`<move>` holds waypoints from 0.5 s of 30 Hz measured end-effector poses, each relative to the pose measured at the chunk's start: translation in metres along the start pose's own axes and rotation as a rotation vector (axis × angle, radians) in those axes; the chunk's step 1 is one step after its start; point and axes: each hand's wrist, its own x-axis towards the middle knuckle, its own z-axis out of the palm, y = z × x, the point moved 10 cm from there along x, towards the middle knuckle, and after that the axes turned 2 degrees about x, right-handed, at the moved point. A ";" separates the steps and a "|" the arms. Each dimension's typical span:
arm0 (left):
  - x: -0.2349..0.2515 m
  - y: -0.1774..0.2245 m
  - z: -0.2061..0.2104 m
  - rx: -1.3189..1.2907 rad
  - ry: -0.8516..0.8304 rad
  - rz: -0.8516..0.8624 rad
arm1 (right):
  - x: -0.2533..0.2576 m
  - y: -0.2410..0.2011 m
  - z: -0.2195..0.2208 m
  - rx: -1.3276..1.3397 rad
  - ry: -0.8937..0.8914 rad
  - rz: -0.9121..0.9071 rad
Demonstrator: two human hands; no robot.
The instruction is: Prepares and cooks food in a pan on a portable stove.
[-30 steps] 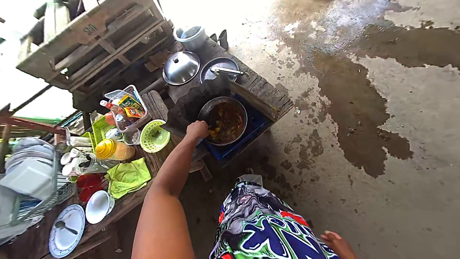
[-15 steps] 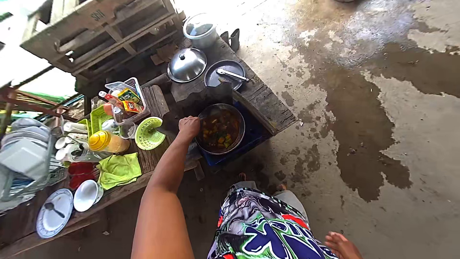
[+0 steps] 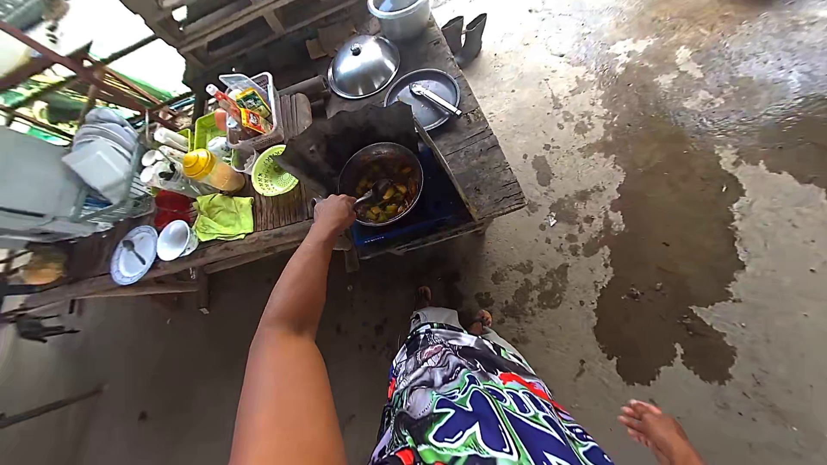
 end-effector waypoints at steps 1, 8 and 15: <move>-0.011 -0.003 -0.003 0.023 0.019 -0.006 | 0.012 -0.008 -0.002 0.004 0.005 -0.017; -0.056 -0.037 -0.022 0.018 0.091 -0.014 | -0.003 -0.095 0.063 0.008 -0.091 -0.248; -0.029 -0.037 0.027 0.002 0.080 -0.045 | -0.037 -0.053 0.108 -0.122 -0.160 -0.178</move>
